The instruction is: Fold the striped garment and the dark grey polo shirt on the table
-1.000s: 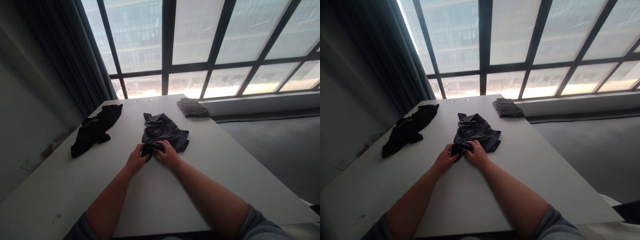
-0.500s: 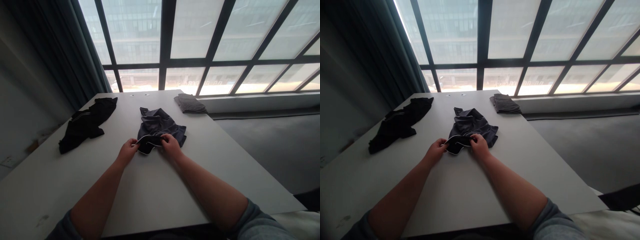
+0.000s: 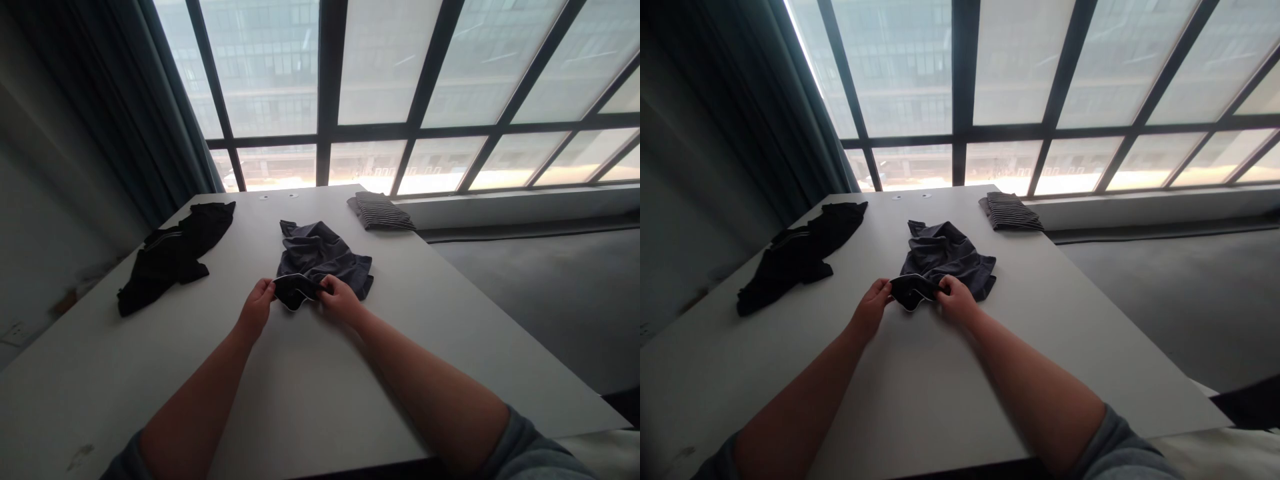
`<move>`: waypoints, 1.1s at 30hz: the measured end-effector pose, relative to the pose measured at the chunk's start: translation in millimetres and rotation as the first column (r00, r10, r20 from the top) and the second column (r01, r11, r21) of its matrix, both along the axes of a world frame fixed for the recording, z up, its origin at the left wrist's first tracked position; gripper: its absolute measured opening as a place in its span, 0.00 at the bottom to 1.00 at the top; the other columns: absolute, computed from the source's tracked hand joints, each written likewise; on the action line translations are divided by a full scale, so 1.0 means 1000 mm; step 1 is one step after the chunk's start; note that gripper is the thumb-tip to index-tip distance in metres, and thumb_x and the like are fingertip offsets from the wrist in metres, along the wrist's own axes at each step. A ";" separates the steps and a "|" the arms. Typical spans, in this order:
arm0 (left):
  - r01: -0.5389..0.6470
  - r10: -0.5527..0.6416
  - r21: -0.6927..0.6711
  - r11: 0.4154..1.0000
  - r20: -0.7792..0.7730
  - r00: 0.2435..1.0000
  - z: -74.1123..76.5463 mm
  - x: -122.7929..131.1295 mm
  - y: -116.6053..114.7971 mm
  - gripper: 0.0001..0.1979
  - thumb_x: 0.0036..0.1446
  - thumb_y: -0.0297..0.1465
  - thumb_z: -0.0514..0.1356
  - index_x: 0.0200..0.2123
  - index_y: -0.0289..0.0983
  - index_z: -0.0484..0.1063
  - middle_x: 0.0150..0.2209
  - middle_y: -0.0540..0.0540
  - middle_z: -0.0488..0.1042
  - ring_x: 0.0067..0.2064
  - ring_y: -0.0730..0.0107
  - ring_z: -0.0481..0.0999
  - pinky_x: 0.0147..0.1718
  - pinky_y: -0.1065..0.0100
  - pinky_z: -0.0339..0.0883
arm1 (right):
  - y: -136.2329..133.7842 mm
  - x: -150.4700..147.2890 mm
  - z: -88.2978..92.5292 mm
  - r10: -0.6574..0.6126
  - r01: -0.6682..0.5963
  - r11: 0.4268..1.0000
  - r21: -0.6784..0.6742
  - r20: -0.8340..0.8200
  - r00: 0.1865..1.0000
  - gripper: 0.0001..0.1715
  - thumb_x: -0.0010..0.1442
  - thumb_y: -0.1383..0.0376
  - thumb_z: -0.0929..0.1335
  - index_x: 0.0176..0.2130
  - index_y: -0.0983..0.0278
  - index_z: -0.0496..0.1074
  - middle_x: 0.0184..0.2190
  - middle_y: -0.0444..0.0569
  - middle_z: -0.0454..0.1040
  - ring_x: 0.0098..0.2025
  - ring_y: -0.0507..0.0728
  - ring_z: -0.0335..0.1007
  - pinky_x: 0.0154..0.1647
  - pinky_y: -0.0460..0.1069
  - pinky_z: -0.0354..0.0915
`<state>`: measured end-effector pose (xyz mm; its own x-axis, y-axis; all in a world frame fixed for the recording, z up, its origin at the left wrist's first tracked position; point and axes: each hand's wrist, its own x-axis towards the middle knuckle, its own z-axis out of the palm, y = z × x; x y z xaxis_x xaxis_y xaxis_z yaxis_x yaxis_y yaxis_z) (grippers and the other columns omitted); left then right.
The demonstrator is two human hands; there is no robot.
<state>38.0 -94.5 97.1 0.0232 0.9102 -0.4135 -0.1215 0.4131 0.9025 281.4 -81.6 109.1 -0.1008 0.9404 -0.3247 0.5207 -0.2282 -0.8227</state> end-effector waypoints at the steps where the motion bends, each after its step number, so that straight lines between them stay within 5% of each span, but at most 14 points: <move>1: -0.013 0.013 -0.003 1.000 0.027 1.000 0.000 0.001 0.000 0.21 0.59 0.51 0.62 0.38 0.38 0.71 0.36 0.48 0.75 0.41 0.66 0.76 0.50 0.62 0.74 | 0.001 0.001 -0.001 -0.024 0.024 1.000 -0.005 -0.024 0.999 0.11 0.55 0.57 0.69 0.31 0.60 0.65 0.27 0.41 0.68 0.32 0.54 0.63 0.36 0.49 0.60; 6: -0.010 0.013 -0.040 0.999 0.079 0.997 -0.004 0.002 0.000 0.20 0.60 0.51 0.61 0.39 0.39 0.70 0.34 0.49 0.72 0.37 0.67 0.74 0.40 0.66 0.74 | 0.002 0.003 -0.005 -0.194 0.184 0.981 -0.067 -0.190 0.962 0.15 0.56 0.54 0.71 0.32 0.60 0.65 0.29 0.42 0.69 0.32 0.54 0.64 0.35 0.49 0.62; 11: 0.052 -0.052 0.004 0.999 -0.031 0.998 0.001 -0.003 -0.003 0.20 0.63 0.50 0.60 0.45 0.40 0.67 0.33 0.50 0.71 0.34 0.68 0.73 0.35 0.68 0.71 | 0.000 -0.002 -0.005 -0.351 0.235 0.923 -0.306 -0.415 0.839 0.20 0.50 0.56 0.75 0.34 0.59 0.63 0.28 0.39 0.68 0.29 0.53 0.65 0.32 0.48 0.62; 15: 0.176 -0.151 0.105 0.979 -0.213 0.965 0.009 -0.008 -0.005 0.28 0.55 0.43 0.69 0.54 0.43 0.65 0.40 0.50 0.74 0.40 0.65 0.75 0.41 0.66 0.71 | 0.000 -0.005 -0.002 -0.480 0.216 0.852 -0.477 -0.547 0.686 0.24 0.48 0.58 0.76 0.42 0.58 0.67 0.34 0.42 0.74 0.33 0.55 0.72 0.35 0.49 0.66; 20: 0.280 -0.173 0.177 0.944 -0.455 0.873 0.009 -0.009 -0.003 0.11 0.58 0.38 0.64 0.43 0.42 0.73 0.45 0.47 0.76 0.47 0.59 0.76 0.51 0.60 0.69 | 0.000 -0.005 0.000 -0.530 0.193 0.824 -0.532 -0.605 0.593 0.27 0.48 0.61 0.76 0.48 0.58 0.70 0.39 0.45 0.79 0.37 0.58 0.75 0.39 0.52 0.69; 27: 0.329 -0.134 0.243 0.912 -0.582 0.802 0.003 -0.011 0.000 0.06 0.62 0.37 0.61 0.39 0.41 0.74 0.40 0.46 0.75 0.43 0.59 0.75 0.48 0.60 0.70 | 0.001 -0.005 0.003 -0.526 0.173 0.828 -0.533 -0.632 0.570 0.27 0.49 0.59 0.79 0.47 0.59 0.74 0.41 0.45 0.79 0.38 0.55 0.75 0.38 0.49 0.69; 33: 0.198 0.100 0.383 0.902 -0.632 0.768 -0.002 -0.015 0.001 0.07 0.64 0.36 0.60 0.40 0.40 0.74 0.48 0.41 0.69 0.51 0.56 0.72 0.53 0.56 0.68 | -0.001 -0.009 0.000 -0.376 0.130 0.887 -0.443 -0.531 0.759 0.23 0.49 0.56 0.78 0.43 0.60 0.75 0.30 0.40 0.72 0.27 0.50 0.65 0.27 0.45 0.60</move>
